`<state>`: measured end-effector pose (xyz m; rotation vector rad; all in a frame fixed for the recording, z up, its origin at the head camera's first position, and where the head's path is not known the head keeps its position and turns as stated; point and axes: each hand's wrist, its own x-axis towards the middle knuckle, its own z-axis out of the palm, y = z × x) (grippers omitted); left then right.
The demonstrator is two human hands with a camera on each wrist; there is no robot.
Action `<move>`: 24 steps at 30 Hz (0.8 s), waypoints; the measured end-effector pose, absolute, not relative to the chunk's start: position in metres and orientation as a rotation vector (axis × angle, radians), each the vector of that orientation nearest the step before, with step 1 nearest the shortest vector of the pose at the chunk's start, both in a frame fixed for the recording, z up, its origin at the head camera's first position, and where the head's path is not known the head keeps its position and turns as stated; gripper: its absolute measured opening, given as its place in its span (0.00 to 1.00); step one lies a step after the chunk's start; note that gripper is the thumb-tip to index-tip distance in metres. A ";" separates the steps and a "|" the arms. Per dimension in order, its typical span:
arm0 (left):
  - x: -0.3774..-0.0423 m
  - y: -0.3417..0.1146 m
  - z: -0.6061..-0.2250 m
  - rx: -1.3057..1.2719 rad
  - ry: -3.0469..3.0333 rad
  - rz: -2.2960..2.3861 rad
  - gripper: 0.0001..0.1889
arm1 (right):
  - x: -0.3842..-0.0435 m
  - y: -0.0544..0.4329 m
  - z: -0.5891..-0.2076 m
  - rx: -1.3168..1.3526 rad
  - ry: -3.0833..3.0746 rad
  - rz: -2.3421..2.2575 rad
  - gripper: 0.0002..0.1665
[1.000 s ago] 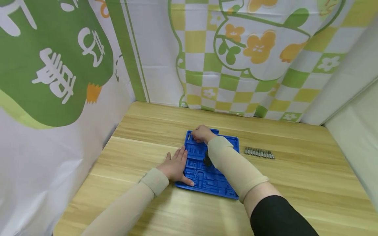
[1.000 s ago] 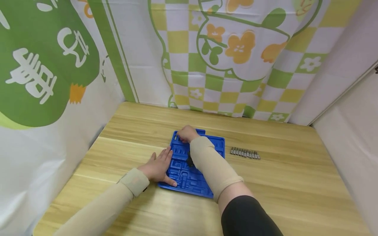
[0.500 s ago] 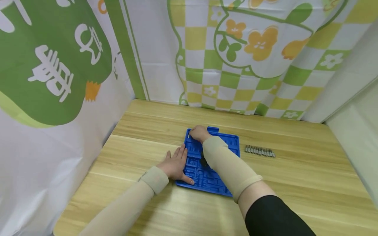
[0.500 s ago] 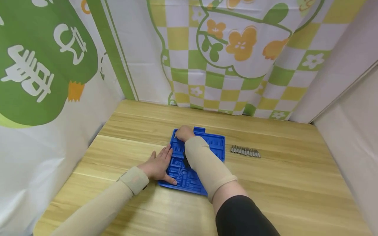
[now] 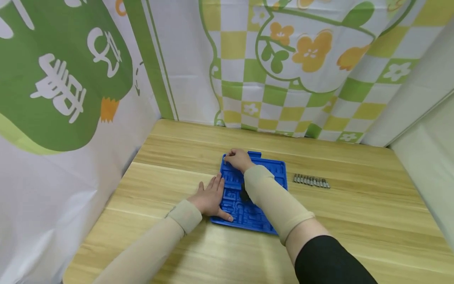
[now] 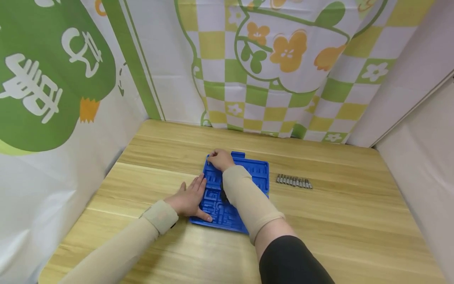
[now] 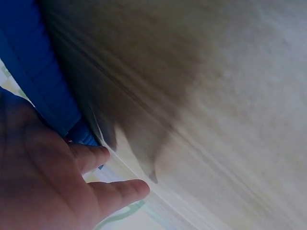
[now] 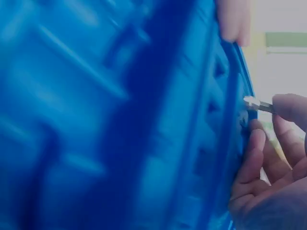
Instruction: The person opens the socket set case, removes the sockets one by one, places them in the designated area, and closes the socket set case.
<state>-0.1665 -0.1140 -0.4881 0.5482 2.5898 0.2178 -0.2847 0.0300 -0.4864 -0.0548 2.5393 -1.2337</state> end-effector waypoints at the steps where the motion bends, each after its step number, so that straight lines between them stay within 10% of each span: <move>1: -0.167 -0.114 -0.487 0.546 2.592 0.217 0.72 | -0.284 0.029 -0.487 -0.052 2.534 -1.278 0.09; 24: -0.170 -0.113 -0.486 0.541 2.584 0.212 0.73 | -0.287 0.050 -0.494 0.342 2.011 -2.048 0.13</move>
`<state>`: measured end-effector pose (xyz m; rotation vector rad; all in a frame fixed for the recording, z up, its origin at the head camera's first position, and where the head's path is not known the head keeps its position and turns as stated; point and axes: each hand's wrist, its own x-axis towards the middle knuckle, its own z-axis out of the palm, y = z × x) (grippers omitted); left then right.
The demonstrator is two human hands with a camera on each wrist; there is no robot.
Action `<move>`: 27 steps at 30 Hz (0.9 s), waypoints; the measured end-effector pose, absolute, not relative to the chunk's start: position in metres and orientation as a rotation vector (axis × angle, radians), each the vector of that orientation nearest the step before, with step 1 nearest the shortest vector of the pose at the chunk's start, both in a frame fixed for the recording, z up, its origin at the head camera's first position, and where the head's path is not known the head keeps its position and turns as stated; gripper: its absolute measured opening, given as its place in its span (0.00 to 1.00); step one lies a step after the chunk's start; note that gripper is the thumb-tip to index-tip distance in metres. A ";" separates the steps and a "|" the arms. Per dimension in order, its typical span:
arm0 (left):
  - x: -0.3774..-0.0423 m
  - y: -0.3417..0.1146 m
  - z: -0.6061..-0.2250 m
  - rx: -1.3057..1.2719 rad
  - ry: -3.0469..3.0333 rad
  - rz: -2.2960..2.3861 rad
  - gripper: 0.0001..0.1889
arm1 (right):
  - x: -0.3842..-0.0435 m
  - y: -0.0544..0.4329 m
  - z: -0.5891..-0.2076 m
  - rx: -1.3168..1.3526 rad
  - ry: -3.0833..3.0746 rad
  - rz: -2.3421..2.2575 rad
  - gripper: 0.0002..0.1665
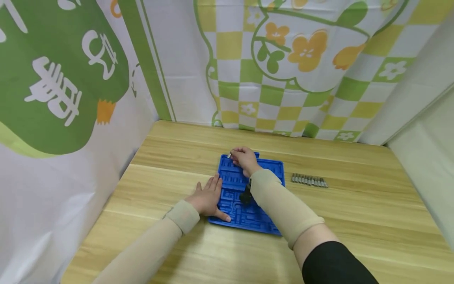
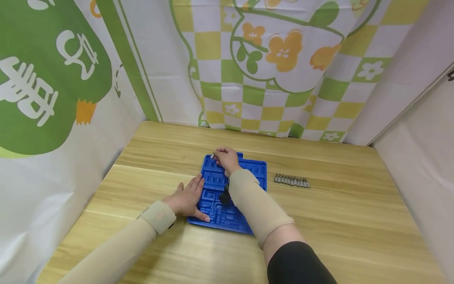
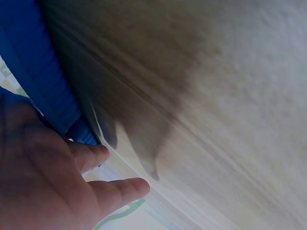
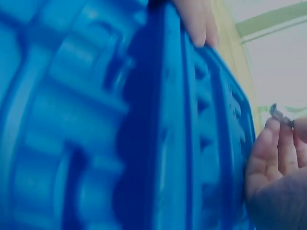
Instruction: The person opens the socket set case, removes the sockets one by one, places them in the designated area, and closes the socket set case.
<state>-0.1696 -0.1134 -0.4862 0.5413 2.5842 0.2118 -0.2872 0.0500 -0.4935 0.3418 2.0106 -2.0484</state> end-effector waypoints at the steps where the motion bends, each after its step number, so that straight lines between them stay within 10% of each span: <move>1: -0.170 -0.113 -0.486 0.542 2.584 0.217 0.73 | -0.287 0.053 -0.493 0.337 1.985 -2.050 0.12; 27: -0.169 -0.109 -0.488 0.546 2.589 0.230 0.73 | -0.277 0.130 -0.479 0.221 1.941 -1.872 0.06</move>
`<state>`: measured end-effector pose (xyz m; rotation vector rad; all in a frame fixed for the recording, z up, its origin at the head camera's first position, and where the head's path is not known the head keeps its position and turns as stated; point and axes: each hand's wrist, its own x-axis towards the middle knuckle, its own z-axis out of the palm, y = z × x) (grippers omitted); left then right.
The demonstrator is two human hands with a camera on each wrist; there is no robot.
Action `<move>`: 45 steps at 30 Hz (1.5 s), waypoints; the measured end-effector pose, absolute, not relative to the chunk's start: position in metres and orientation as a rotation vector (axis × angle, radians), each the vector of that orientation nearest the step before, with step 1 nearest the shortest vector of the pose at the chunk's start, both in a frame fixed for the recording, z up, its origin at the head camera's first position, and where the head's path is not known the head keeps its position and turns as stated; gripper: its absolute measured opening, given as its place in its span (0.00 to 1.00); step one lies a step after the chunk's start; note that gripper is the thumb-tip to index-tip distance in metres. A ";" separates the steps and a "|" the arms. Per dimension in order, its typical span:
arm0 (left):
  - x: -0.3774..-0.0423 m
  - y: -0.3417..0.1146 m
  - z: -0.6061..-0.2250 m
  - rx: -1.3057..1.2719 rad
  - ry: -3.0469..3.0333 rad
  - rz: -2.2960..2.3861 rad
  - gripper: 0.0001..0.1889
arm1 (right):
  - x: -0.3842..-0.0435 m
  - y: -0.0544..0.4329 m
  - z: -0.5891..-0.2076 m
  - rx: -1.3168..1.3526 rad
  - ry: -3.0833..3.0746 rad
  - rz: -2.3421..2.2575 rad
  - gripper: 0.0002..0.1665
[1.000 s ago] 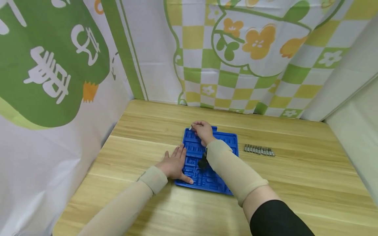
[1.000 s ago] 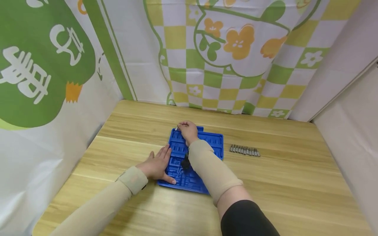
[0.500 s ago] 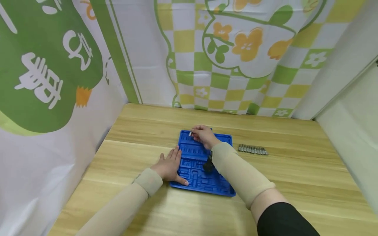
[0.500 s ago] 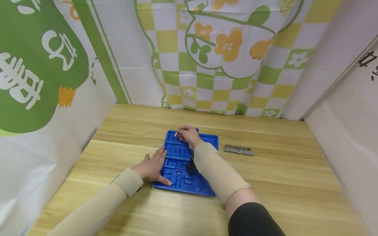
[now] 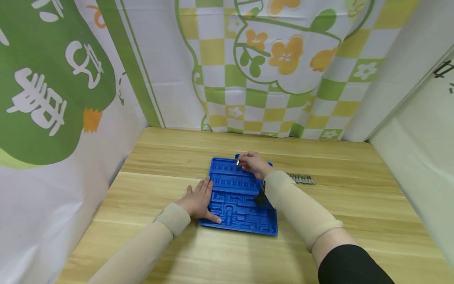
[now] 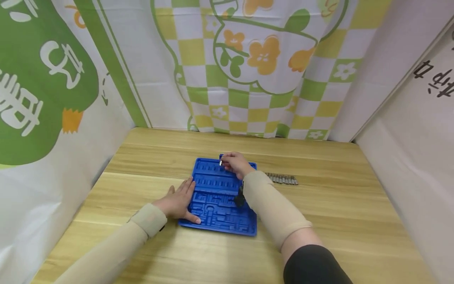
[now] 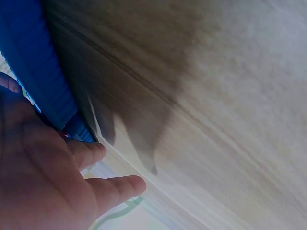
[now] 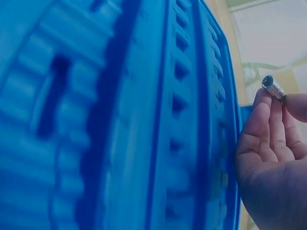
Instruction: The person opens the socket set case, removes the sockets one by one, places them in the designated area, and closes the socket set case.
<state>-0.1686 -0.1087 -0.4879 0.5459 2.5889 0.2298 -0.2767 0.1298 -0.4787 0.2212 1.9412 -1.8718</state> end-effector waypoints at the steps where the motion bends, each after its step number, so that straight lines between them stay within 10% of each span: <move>1: -0.168 -0.109 -0.488 0.543 2.587 0.232 0.73 | -0.277 0.133 -0.479 0.216 1.943 -1.870 0.06; 45: -0.167 -0.109 -0.492 0.553 2.571 0.315 0.74 | -0.231 0.326 -0.448 0.205 1.873 -2.039 0.06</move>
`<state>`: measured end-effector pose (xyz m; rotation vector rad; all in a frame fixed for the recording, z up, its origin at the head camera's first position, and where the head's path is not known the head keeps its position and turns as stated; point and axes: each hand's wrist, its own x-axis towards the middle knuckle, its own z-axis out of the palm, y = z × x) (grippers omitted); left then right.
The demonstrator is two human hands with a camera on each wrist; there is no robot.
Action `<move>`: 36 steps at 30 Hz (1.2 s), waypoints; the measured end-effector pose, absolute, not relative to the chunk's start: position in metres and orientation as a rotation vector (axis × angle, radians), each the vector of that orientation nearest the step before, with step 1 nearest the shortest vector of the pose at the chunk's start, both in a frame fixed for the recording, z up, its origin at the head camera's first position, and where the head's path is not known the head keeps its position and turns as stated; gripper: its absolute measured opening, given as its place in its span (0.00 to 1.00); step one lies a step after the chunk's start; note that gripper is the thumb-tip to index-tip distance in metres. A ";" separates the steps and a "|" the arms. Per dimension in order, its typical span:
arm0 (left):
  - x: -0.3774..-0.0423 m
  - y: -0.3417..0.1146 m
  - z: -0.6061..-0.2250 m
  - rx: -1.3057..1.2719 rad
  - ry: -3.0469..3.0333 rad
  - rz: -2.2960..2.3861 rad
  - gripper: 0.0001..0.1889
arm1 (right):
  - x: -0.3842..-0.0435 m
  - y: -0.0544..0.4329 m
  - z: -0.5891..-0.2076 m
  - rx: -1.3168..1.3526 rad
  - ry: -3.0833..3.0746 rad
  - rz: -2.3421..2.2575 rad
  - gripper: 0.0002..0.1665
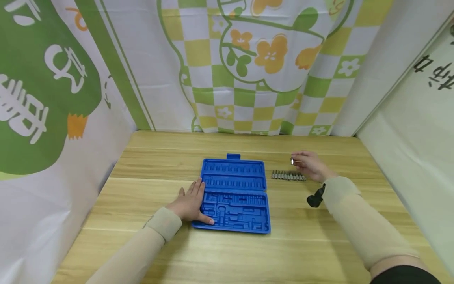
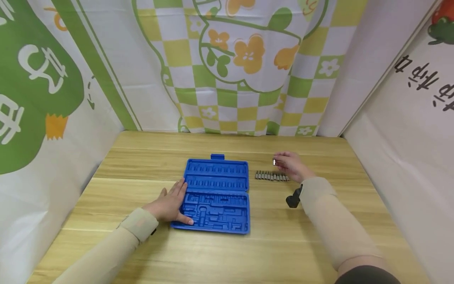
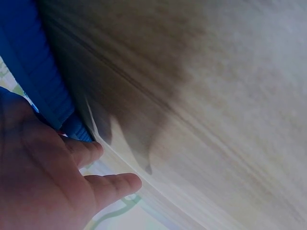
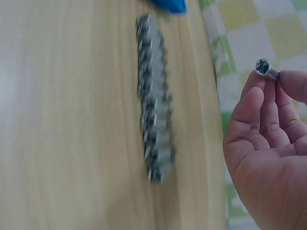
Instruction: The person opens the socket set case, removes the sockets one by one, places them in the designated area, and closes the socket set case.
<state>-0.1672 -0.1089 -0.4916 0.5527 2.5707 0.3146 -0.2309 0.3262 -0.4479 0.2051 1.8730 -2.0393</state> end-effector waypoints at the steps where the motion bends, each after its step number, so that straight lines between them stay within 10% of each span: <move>1: -0.167 -0.109 -0.492 0.552 2.572 0.316 0.74 | -0.230 0.331 -0.449 0.203 1.893 -2.021 0.05; 36: -0.166 -0.109 -0.488 0.532 2.569 0.298 0.73 | -0.225 0.369 -0.481 0.052 2.706 -0.885 0.16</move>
